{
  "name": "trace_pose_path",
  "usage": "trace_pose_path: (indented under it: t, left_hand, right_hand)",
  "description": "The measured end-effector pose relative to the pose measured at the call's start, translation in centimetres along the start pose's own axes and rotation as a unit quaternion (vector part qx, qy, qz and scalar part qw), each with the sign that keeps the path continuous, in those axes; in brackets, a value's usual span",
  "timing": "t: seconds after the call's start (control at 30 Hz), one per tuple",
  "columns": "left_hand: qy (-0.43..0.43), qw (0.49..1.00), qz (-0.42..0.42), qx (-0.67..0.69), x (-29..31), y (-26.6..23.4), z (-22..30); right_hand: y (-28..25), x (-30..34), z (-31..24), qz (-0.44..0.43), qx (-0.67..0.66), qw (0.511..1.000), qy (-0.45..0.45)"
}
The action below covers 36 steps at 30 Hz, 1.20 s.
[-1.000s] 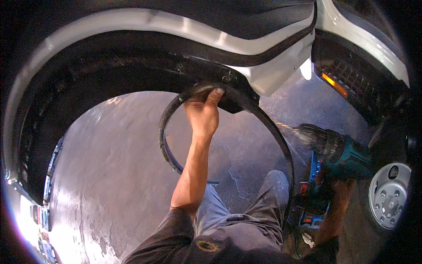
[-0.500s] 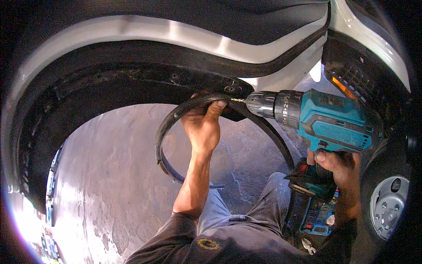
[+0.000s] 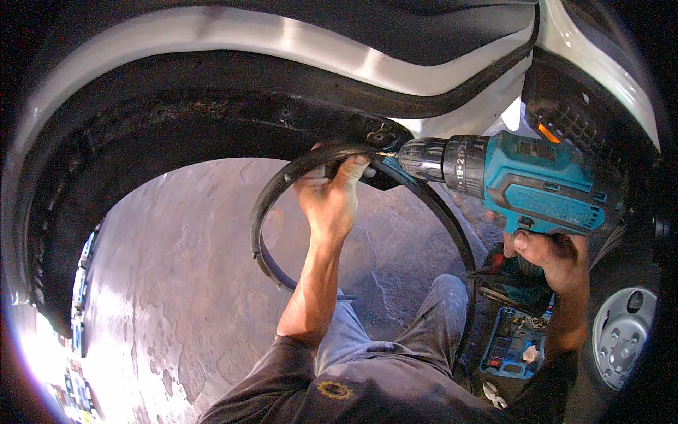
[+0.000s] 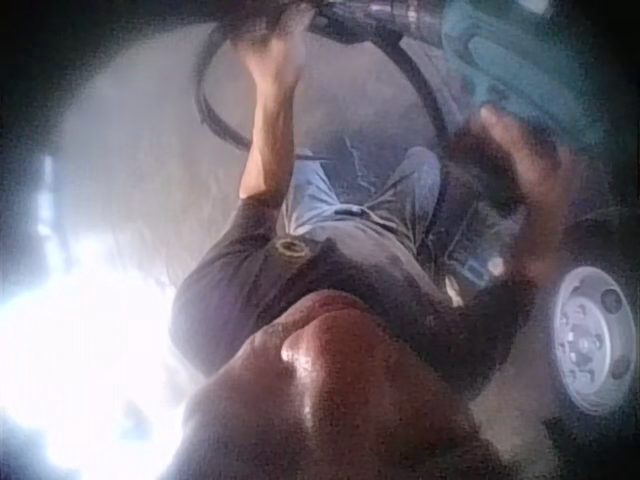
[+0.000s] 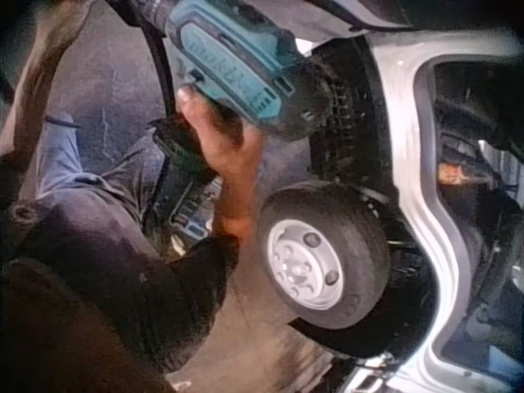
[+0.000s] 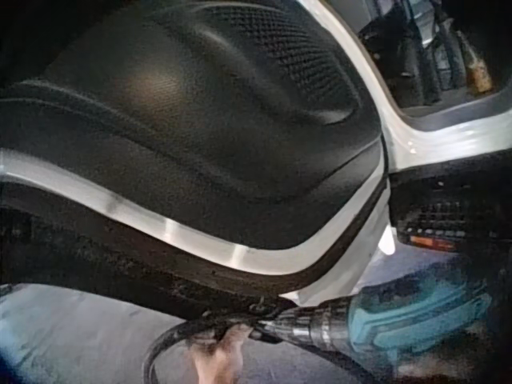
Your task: The person installs a rubber weather stripping seal onto the lower edge of a vehicle door. They use a power drill to secure the seal with fasteners, repeatedly positioning the strip and driving screws into the door frame.
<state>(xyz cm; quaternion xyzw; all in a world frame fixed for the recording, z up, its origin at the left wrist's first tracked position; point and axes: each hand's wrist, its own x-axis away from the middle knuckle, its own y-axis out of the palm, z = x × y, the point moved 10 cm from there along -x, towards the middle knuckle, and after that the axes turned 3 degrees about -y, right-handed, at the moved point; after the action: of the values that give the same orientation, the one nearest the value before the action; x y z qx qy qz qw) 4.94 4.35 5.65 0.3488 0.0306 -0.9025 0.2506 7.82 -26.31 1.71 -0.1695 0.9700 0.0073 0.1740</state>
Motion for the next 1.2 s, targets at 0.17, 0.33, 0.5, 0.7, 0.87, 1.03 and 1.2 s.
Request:
trace_pose_path:
  t: [0.17, 0.33, 0.5, 0.7, 0.87, 1.03, 1.2]
  left_hand:
    - [0.008, 1.000, -0.002, -0.009, -0.1, 0.0, 0.2]
    - [0.006, 1.000, 0.008, -0.022, -0.1, -0.2, 0.0]
    - [-0.032, 0.999, -0.025, -0.005, 0.1, -0.3, -0.4]
    - [-0.095, 0.975, -0.041, 0.198, 4.7, -2.8, -2.8]
    - [-0.245, 0.876, 0.073, 0.409, 10.6, -8.2, -10.2]
    - [-0.316, 0.804, 0.136, 0.485, 14.3, -10.4, -14.5]
    - [-0.293, 0.833, 0.134, 0.449, 14.2, -11.4, -13.8]
  right_hand:
    - [1.1, -0.5, -1.3, -0.035, -0.021, 0.999, 0.017]
    - [1.1, -0.6, -2.0, -0.024, -0.036, 0.999, -0.001]
    - [-0.4, 0.0, -1.6, 0.012, 0.044, 0.997, -0.060]
    - [4.1, 4.1, -7.3, -0.048, 0.285, 0.947, -0.144]
    - [7.5, 5.4, -3.9, -0.112, 0.155, 0.975, -0.112]
    - [13.5, 6.0, -3.4, -0.160, 0.298, 0.937, -0.091]
    - [16.9, 6.2, -3.0, -0.198, 0.372, 0.906, -0.038]
